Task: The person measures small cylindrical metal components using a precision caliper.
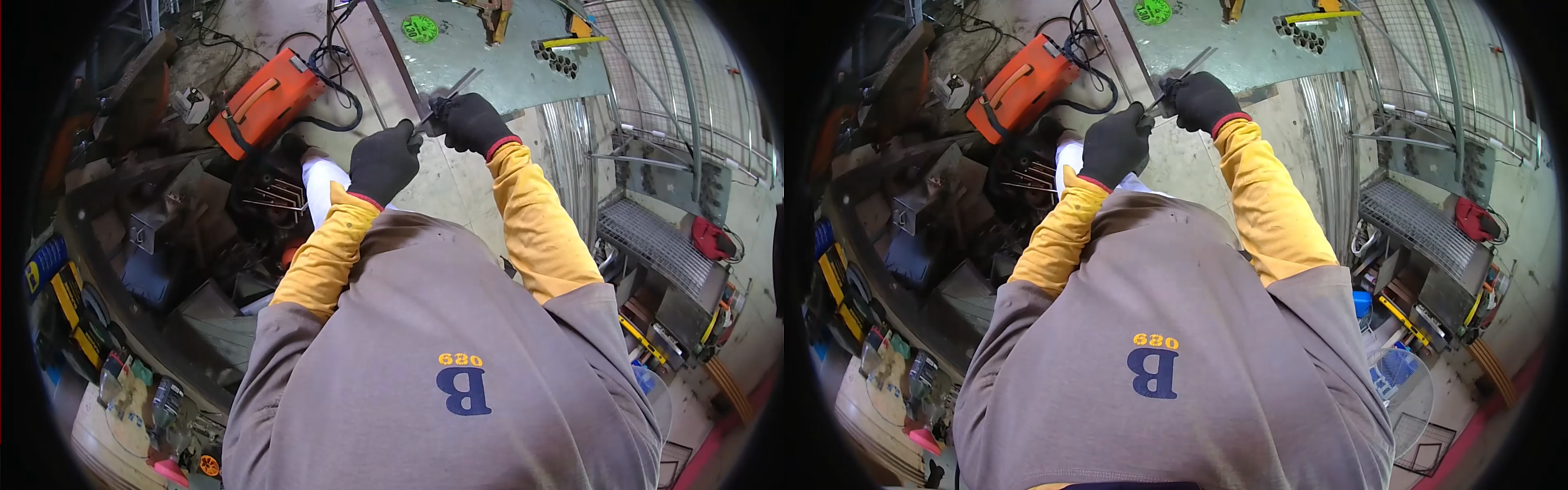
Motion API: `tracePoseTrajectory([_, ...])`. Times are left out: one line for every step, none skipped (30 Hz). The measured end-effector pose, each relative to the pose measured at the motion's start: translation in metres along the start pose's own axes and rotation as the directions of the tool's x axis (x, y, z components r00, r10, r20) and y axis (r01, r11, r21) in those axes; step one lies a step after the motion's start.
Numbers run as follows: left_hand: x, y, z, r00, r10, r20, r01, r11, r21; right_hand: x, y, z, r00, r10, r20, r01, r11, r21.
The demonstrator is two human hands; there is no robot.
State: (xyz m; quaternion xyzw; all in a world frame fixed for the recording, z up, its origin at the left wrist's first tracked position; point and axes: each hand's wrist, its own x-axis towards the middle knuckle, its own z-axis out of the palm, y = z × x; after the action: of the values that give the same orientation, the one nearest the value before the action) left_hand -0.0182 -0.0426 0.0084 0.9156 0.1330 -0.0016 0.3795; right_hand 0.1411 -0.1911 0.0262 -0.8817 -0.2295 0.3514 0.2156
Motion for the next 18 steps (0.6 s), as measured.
tracePoseTrajectory([-0.001, 0.002, -0.001, 0.999, -0.026, 0.028, 0.027, 1.0, -0.008, 0.001, 0.0, -0.002, 0.993, 0.078, 0.089, -0.072, 0.995, -0.064])
tracePoseTrajectory([-0.005, 0.002, -0.002, 0.999, -0.023, 0.022, 0.023, 1.0, -0.007, 0.003, 0.0, -0.004, 0.972, 0.16, 0.171, -0.138, 0.981, -0.134])
tracePoseTrajectory([-0.015, 0.001, -0.002, 0.995, -0.067, 0.07, 0.073, 0.993, -0.097, -0.001, -0.01, -0.01, 0.967, 0.158, 0.201, -0.105, 0.962, -0.252])
tracePoseTrajectory([-0.025, -0.002, -0.002, 0.987, -0.105, 0.124, 0.126, 0.975, -0.183, -0.001, -0.013, -0.011, 0.967, 0.158, 0.198, -0.106, 0.962, -0.25])
tracePoseTrajectory([-0.034, -0.003, -0.007, 0.984, -0.091, 0.155, 0.13, 0.955, -0.266, -0.001, -0.016, -0.013, 0.964, 0.179, 0.196, -0.138, 0.969, -0.206])
tracePoseTrajectory([-0.035, -0.002, -0.008, 0.983, -0.089, 0.161, 0.13, 0.955, -0.266, -0.003, -0.018, -0.012, 0.959, 0.203, 0.197, -0.172, 0.972, -0.16])
tracePoseTrajectory([-0.037, -0.001, -0.009, 0.985, -0.105, 0.136, 0.132, 0.97, -0.206, -0.003, -0.02, -0.012, 0.958, 0.207, 0.2, -0.177, 0.971, -0.158])
tracePoseTrajectory([-0.039, 0.001, -0.01, 0.986, -0.121, 0.112, 0.137, 0.98, -0.145, -0.006, -0.031, -0.016, 0.946, 0.254, 0.201, -0.246, 0.967, -0.065])
tracePoseTrajectory([-0.028, 0.0, -0.006, 0.989, -0.117, 0.095, 0.122, 0.992, -0.044, -0.008, -0.038, -0.02, 0.932, 0.301, 0.203, -0.312, 0.95, 0.025])
tracePoseTrajectory([-0.02, -0.009, 0.001, 1.0, -0.018, -0.018, 0.018, 1.0, -0.007, -0.009, -0.04, -0.021, 0.93, 0.304, 0.208, -0.315, 0.949, 0.021])
tracePoseTrajectory([-0.007, -0.009, 0.001, 0.999, 0.004, -0.033, -0.004, 1.0, 0.01, -0.007, -0.042, -0.023, 0.93, 0.321, 0.178, -0.336, 0.94, 0.057])
tracePoseTrajectory([-0.001, -0.008, 0.0, 0.999, 0.028, -0.047, -0.027, 0.999, 0.031, -0.006, -0.046, -0.024, 0.929, 0.338, 0.149, -0.354, 0.93, 0.099])
tracePoseTrajectory([0.002, -0.006, -0.001, 0.998, 0.031, -0.054, -0.029, 0.999, 0.033, -0.004, -0.048, -0.027, 0.938, 0.302, 0.17, -0.313, 0.949, 0.042])
tracePoseTrajectory([0.004, -0.002, -0.003, 1.0, 0.004, -0.009, -0.004, 1.0, 0.024, -0.004, -0.044, -0.028, 0.939, 0.302, 0.166, -0.312, 0.949, 0.042])
tracePoseTrajectory([0.005, 0.0, -0.004, 0.999, -0.024, 0.037, 0.023, 1.0, 0.017, -0.001, -0.037, -0.026, 0.97, 0.188, 0.154, -0.185, 0.982, -0.036])
tracePoseTrajectory([0.0, -0.001, -0.004, 0.999, -0.02, 0.036, 0.019, 1.0, 0.018, 0.001, -0.031, -0.025, 0.986, 0.073, 0.151, -0.056, 0.992, -0.114])
tracePoseTrajectory([-0.01, -0.004, -0.002, 0.993, -0.067, 0.096, 0.075, 0.994, -0.084, 0.001, -0.029, -0.024, 0.987, 0.073, 0.145, -0.057, 0.992, -0.115])
tracePoseTrajectory([-0.019, -0.005, -0.004, 0.981, -0.104, 0.163, 0.134, 0.974, -0.182, 0.0, -0.029, -0.023, 0.979, 0.128, 0.161, -0.122, 0.992, -0.043])
